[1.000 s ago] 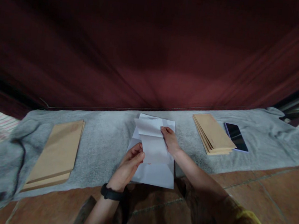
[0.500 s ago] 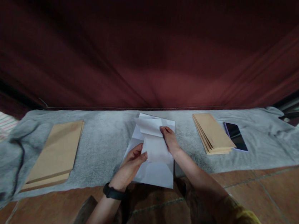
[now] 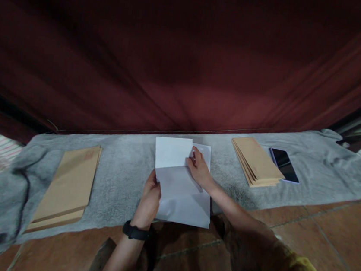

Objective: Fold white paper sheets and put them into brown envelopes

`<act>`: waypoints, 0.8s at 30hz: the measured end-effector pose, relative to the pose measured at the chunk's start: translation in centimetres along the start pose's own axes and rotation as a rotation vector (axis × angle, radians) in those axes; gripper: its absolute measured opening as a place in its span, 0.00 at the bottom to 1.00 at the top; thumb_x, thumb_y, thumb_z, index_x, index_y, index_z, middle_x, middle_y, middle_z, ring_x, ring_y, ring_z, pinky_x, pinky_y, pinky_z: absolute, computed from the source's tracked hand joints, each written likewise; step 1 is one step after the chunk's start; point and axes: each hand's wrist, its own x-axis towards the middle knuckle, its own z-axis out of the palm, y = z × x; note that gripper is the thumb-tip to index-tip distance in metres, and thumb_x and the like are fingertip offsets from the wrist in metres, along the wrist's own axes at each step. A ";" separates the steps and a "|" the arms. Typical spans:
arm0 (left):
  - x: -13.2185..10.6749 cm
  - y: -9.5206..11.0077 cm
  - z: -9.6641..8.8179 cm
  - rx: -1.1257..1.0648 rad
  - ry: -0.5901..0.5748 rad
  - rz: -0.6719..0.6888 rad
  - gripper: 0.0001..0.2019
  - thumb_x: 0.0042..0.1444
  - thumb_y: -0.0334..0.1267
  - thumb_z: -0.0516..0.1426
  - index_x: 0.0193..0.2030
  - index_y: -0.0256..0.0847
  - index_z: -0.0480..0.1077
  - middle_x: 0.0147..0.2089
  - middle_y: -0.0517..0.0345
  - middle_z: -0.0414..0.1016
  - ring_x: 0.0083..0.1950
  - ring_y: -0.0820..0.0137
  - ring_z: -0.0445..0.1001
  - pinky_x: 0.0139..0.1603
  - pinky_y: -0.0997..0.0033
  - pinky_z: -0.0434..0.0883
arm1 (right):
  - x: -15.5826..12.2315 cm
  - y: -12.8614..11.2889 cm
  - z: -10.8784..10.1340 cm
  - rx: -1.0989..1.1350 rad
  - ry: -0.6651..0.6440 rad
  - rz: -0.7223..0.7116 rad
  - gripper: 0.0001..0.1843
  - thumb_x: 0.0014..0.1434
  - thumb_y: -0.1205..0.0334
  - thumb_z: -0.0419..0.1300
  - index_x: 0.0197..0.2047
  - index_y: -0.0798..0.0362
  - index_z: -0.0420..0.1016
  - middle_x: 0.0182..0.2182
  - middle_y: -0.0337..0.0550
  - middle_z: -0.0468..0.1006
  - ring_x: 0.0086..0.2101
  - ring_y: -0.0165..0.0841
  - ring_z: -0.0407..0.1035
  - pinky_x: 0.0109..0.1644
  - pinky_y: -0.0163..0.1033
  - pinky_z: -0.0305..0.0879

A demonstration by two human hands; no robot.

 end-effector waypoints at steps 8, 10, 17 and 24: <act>0.5 1.3 -0.1 -0.171 0.161 -0.007 0.26 0.33 0.33 0.72 0.41 0.42 0.70 0.33 0.63 0.81 0.37 0.64 0.80 0.40 0.67 0.76 | -2.3 -5.6 -3.3 -0.258 -0.489 -0.525 0.50 0.61 0.37 0.60 0.76 0.42 0.39 0.74 0.51 0.44 0.72 0.44 0.39 0.73 0.61 0.33; 0.8 1.5 -0.3 -0.176 0.170 0.008 0.26 0.32 0.33 0.73 0.40 0.42 0.70 0.34 0.63 0.81 0.36 0.65 0.80 0.39 0.68 0.75 | -2.7 -6.2 -3.4 -0.292 -0.542 -0.584 0.53 0.59 0.37 0.63 0.76 0.43 0.40 0.74 0.52 0.46 0.71 0.46 0.42 0.73 0.62 0.29; 1.1 0.7 0.2 -0.007 0.197 0.242 0.21 0.42 0.35 0.70 0.43 0.43 0.70 0.44 0.61 0.80 0.40 0.71 0.77 0.45 0.72 0.73 | -2.8 -5.4 -3.1 -0.233 -0.497 -0.487 0.37 0.69 0.48 0.55 0.75 0.44 0.47 0.71 0.51 0.55 0.70 0.39 0.48 0.73 0.59 0.37; 0.3 0.4 0.7 0.014 0.138 0.241 0.24 0.46 0.36 0.70 0.49 0.45 0.70 0.46 0.61 0.80 0.42 0.69 0.78 0.46 0.69 0.73 | -1.5 -5.4 -4.0 0.062 -0.228 -0.292 0.19 0.70 0.54 0.50 0.55 0.48 0.76 0.51 0.44 0.80 0.53 0.39 0.72 0.62 0.49 0.61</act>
